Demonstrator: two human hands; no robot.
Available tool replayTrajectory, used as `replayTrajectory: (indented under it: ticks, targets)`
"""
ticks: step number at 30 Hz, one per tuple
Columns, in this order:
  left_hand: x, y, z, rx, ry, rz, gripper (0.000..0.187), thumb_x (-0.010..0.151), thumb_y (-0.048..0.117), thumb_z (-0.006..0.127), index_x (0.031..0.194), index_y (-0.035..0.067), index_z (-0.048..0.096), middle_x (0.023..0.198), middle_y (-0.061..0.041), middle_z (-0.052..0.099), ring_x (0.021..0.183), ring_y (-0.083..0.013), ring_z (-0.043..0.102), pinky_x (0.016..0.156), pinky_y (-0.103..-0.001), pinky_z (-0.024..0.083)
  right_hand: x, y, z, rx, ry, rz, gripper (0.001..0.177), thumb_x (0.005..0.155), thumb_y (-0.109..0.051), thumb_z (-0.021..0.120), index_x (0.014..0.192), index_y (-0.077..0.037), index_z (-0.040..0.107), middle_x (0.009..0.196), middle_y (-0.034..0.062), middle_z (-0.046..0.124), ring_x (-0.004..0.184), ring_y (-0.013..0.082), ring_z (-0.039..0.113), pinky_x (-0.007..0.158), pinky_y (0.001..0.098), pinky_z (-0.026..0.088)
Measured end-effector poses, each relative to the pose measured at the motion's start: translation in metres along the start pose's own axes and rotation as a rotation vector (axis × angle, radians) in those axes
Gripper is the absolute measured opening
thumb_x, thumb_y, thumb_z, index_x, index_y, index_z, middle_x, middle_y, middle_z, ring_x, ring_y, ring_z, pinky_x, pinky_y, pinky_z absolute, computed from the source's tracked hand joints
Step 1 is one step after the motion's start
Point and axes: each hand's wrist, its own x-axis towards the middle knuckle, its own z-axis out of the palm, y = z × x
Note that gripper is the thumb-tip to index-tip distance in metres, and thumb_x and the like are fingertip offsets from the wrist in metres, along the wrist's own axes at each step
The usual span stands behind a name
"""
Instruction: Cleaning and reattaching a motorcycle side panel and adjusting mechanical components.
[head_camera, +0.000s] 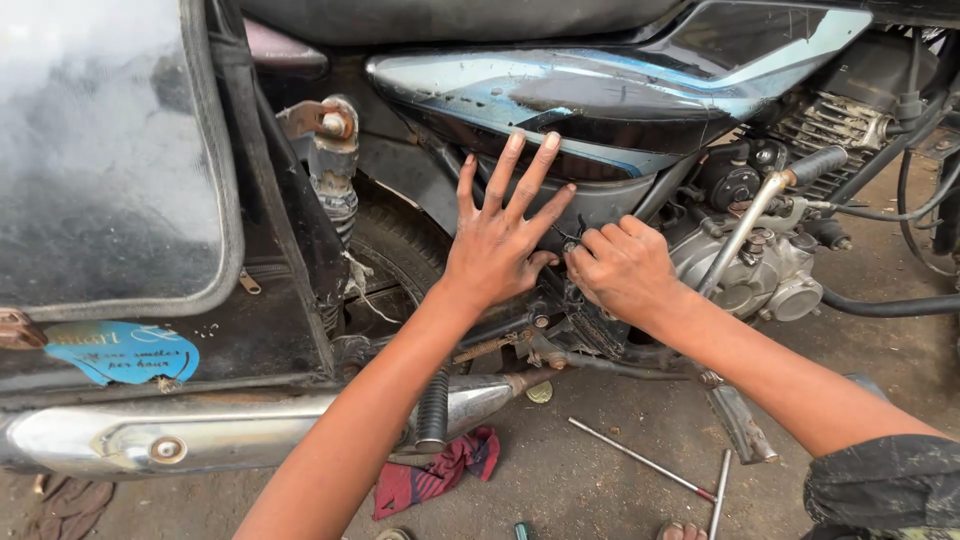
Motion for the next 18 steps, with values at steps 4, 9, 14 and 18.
replayTrajectory:
  ticks: [4,9,14,18]
  targets:
    - [0.000,0.002,-0.002,0.019,-0.012,-0.006,0.084,0.058,0.039,0.094,0.137,0.024,0.069,0.172,-0.004,0.017,0.159,-0.0305,0.008,0.124,-0.071,0.018,0.001,-0.002,-0.003,-0.011,0.056,-0.001,0.014,0.076,-0.016,0.079,0.078,-0.005,0.070,0.072,0.0040,0.060,0.066,0.0188,0.058,0.062,0.0341,0.044]
    - [0.002,0.003,-0.001,0.023,-0.013,-0.013,0.084,0.056,0.038,0.094,0.136,0.024,0.069,0.171,-0.004,0.017,0.159,-0.0315,0.009,0.122,-0.072,0.020,0.001,-0.004,-0.004,0.002,0.036,-0.032,0.014,0.076,-0.013,0.079,0.078,-0.005,0.067,0.075,0.0046,0.059,0.070,0.0198,0.061,0.066,0.0340,0.046]
    - [0.003,0.003,-0.003,0.029,-0.004,-0.002,0.085,0.057,0.038,0.095,0.137,0.024,0.069,0.171,-0.004,0.017,0.159,-0.0316,0.009,0.122,-0.072,0.020,0.009,-0.006,-0.011,0.052,-0.013,0.045,0.019,0.072,-0.014,0.079,0.070,-0.006,0.062,0.071,0.0061,0.057,0.065,0.0224,0.060,0.063,0.0362,0.046]
    - [0.002,0.001,0.000,0.025,0.010,-0.003,0.085,0.056,0.037,0.095,0.136,0.024,0.069,0.171,-0.004,0.018,0.159,-0.0311,0.010,0.123,-0.071,0.020,0.007,-0.005,0.000,0.101,-0.018,0.099,0.019,0.075,-0.011,0.077,0.070,-0.006,0.059,0.069,0.0060,0.057,0.062,0.0220,0.059,0.061,0.0365,0.046]
